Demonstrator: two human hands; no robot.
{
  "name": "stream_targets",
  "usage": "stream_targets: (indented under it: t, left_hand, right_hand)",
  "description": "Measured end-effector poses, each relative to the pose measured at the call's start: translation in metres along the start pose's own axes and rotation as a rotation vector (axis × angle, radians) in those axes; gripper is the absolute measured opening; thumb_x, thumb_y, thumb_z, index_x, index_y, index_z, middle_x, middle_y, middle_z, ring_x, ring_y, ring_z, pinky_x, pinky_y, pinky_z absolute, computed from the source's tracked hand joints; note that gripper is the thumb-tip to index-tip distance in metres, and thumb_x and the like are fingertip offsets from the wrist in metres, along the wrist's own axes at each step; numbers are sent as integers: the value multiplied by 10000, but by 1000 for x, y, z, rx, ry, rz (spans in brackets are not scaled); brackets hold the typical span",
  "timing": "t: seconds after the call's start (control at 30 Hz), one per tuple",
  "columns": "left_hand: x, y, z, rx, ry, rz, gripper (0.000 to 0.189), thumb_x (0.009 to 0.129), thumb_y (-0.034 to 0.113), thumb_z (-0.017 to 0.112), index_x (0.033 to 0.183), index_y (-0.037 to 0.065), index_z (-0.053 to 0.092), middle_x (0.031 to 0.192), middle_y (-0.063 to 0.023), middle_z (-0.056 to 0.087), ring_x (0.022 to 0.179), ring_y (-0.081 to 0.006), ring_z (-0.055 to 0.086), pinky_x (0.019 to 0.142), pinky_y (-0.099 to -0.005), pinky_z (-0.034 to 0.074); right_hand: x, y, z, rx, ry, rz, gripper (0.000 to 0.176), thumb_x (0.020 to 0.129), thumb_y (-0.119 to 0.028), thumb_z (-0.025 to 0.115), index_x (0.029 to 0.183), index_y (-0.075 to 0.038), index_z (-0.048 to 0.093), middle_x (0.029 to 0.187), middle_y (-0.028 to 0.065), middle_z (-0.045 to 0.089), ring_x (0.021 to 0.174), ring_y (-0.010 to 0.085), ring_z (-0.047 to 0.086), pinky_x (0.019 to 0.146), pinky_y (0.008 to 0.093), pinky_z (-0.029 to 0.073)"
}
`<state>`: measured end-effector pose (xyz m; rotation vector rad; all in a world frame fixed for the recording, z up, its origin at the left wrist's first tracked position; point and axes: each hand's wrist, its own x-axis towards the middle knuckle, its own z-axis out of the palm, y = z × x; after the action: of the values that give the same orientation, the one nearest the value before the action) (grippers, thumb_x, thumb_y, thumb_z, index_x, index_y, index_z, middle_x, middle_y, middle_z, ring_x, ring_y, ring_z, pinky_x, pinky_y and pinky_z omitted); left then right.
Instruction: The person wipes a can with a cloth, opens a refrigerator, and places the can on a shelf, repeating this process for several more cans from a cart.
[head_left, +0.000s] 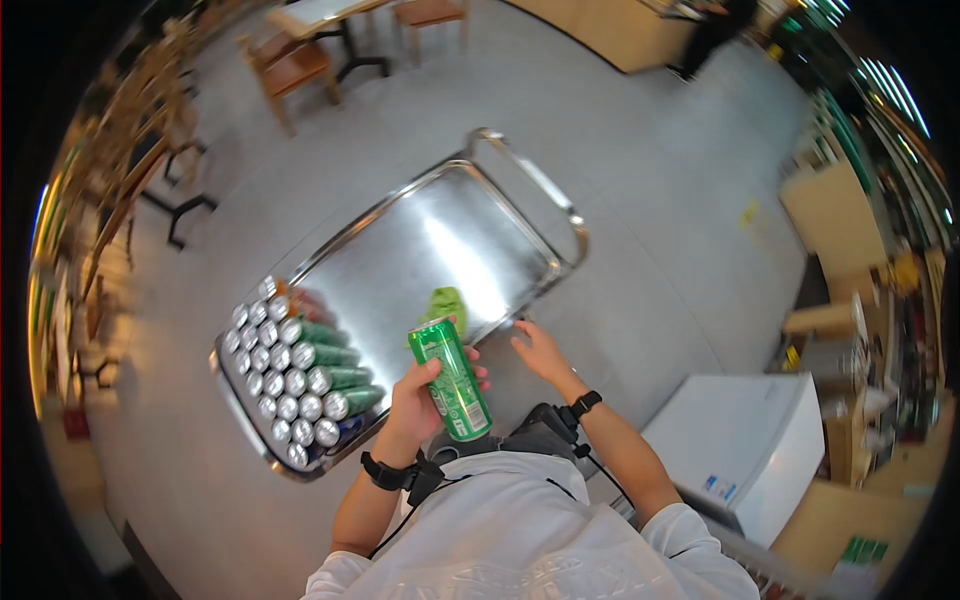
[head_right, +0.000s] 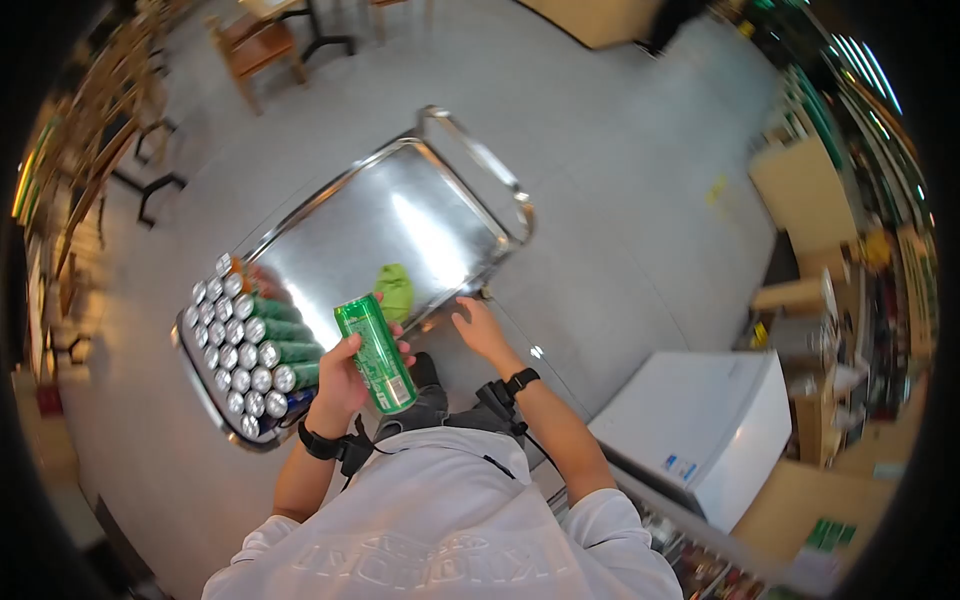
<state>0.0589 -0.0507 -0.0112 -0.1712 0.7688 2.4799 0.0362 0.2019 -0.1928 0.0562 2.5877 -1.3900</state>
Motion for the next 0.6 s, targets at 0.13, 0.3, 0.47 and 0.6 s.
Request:
stream_targets:
  t: [0.13,0.3,0.47,0.6]
  left_hand:
    - [40,-42,16,-41,-93,-251,700,883,430,590,1442,92,340,1062,-145,593,915,-279,622,836,-485,520]
    - [61,-97,66,-20,-205,-486,688,925,588,452,1419,114,387,1016,-113,608,877,-265,620,795,-456,537]
    - [71,-166,128,225,-183,-607,593,939,588,431,1281,112,520,935,-72,630,799,-230,613,714,-418,534]
    - [69,-211,164,307,-231,-696,575,932,583,448,1268,122,517,958,-92,611,821,-253,609,744,-447,525]
  right_hand:
    - [-105,88,-70,-180,271,206,402,882,-236,607,1219,-21,569,1222,201,590,1124,365,561,960,412,443]
    - [-306,172,-118,-584,473,912,290,854,-233,564,1077,-66,640,1051,164,635,1050,340,585,870,510,436]
    - [-479,189,-183,-1071,442,1295,299,888,-200,505,1098,-50,657,1135,148,607,1186,326,486,1022,503,293]
    - [-555,183,-230,-1460,324,1376,350,891,-222,528,1161,-25,633,1236,164,550,1223,337,445,1059,480,279]
